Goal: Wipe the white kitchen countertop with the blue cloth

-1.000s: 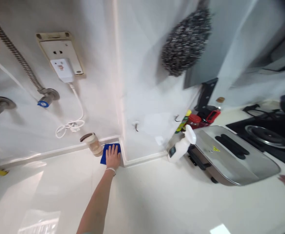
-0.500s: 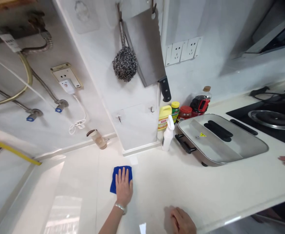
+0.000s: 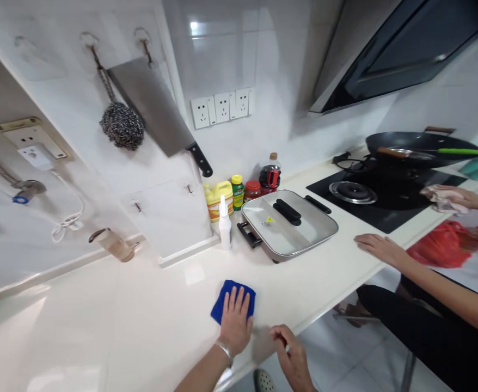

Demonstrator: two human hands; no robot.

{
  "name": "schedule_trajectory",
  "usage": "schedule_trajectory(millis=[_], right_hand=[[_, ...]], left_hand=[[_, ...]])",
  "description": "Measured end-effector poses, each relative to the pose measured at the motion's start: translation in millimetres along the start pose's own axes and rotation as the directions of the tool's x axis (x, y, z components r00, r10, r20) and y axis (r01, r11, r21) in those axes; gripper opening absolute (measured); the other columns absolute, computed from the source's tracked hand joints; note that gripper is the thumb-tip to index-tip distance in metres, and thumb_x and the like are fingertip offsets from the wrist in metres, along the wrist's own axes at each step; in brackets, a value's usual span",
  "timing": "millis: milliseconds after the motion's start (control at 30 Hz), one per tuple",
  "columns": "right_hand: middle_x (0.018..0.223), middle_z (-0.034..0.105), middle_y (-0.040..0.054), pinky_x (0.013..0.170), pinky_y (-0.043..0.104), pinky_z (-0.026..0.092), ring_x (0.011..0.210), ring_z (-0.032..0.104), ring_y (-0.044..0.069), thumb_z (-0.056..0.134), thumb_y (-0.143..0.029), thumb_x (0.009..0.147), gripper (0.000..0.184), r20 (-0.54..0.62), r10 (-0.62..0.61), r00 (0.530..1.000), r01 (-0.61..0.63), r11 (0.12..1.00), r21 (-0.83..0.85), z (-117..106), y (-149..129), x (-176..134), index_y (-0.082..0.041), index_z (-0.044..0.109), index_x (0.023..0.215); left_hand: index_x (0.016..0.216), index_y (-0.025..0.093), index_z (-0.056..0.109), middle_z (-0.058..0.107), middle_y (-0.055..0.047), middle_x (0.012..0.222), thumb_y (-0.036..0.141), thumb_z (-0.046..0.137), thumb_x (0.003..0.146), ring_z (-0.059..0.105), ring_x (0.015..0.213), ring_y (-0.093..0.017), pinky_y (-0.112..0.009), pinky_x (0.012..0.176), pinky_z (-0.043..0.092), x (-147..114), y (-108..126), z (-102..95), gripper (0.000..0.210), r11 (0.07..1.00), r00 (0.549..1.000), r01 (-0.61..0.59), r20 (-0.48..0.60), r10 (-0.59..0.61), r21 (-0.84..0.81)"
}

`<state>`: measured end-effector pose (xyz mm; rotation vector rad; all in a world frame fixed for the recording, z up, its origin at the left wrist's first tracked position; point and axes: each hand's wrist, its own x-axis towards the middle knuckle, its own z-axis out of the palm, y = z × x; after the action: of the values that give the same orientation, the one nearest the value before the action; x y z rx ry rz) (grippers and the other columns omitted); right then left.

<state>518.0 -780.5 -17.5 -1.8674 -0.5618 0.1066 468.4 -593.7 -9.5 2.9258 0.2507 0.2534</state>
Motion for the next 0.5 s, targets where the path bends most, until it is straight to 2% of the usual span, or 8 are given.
schedule_trajectory(millis=[67,133,200,267,300,367,433,500], right_hand=[[0.086,0.067,0.0034,0.066,0.029,0.052,0.074,0.062,0.019,0.044,-0.033,0.092,0.022,-0.082,-0.016,0.997,0.013,0.999,-0.036,-15,10,5,-0.022,0.064,0.094],[0.097,0.067,0.0065,0.073,0.033,0.055,0.082,0.064,0.021,0.044,-0.031,0.092,0.024,-0.158,-0.061,0.986,0.046,0.994,-0.097,-28,19,12,-0.021,0.062,0.105],[0.108,0.065,0.0104,0.083,0.039,0.055,0.095,0.064,0.023,0.042,-0.028,0.092,0.03,-0.207,-0.137,0.969,0.101,0.979,-0.176,-37,25,22,-0.02,0.058,0.117],[0.123,0.061,0.0139,0.094,0.045,0.053,0.112,0.06,0.027,0.04,-0.025,0.093,0.039,-0.204,-0.231,0.951,0.175,0.95,-0.257,-41,26,34,-0.019,0.052,0.129],[0.131,0.058,0.0145,0.1,0.048,0.05,0.122,0.055,0.028,0.039,-0.025,0.093,0.043,-0.173,-0.27,0.947,0.21,0.93,-0.3,-40,25,39,-0.019,0.048,0.135],[0.144,0.052,0.0125,0.109,0.054,0.043,0.137,0.043,0.032,0.04,-0.025,0.094,0.05,-0.068,-0.315,0.947,0.263,0.878,-0.399,-31,20,47,-0.021,0.042,0.144],[0.153,0.044,0.0091,0.114,0.06,0.034,0.144,0.032,0.035,0.041,-0.026,0.094,0.055,0.057,-0.324,0.944,0.306,0.802,-0.512,-16,14,49,-0.024,0.039,0.149],[0.159,0.034,0.0084,0.116,0.064,0.027,0.147,0.026,0.038,0.043,-0.026,0.093,0.059,0.137,-0.305,0.942,0.322,0.715,-0.62,-1,9,48,-0.024,0.036,0.152]], left_hand=[[0.158,0.026,0.016,0.016,-0.005,0.167,0.038,0.043,0.095,0.01,0.154,-0.03,-0.058,0.124,0.022,13,30,2.4,0.07,0.987,0.987,-0.132,0.075,0.139,-0.093],[0.158,0.027,0.016,0.016,-0.004,0.167,0.042,0.044,0.095,0.009,0.154,-0.029,-0.058,0.124,0.019,25,54,2.0,0.07,0.942,0.949,-0.259,0.123,0.289,-0.213],[0.157,0.028,0.019,0.021,-0.005,0.166,0.044,0.045,0.094,0.01,0.154,-0.028,-0.058,0.125,0.018,36,68,-1.9,0.07,0.888,0.909,-0.337,0.137,0.393,-0.314],[0.156,0.026,0.024,0.027,-0.006,0.164,0.044,0.046,0.094,0.014,0.153,-0.027,-0.056,0.125,0.021,41,70,-9.5,0.068,0.856,0.89,-0.356,0.143,0.433,-0.376],[0.155,0.026,0.027,0.029,-0.006,0.163,0.043,0.046,0.095,0.017,0.153,-0.026,-0.054,0.125,0.024,39,65,-14.4,0.066,0.855,0.894,-0.343,0.145,0.424,-0.39],[0.154,0.027,0.031,0.033,-0.006,0.161,0.038,0.041,0.097,0.023,0.151,-0.023,-0.05,0.123,0.031,25,47,-25.1,0.06,0.889,0.936,-0.257,0.133,0.327,-0.379],[0.154,0.032,0.031,0.034,-0.003,0.161,0.035,0.037,0.099,0.024,0.151,-0.022,-0.049,0.122,0.034,-5,19,-33.5,0.056,0.947,0.992,-0.077,0.075,0.106,-0.313],[0.154,0.035,0.029,0.033,0.0,0.162,0.034,0.038,0.099,0.025,0.151,-0.022,-0.051,0.121,0.035,-49,-15,-36.5,0.056,0.964,0.993,0.109,-0.019,-0.117,-0.243]])
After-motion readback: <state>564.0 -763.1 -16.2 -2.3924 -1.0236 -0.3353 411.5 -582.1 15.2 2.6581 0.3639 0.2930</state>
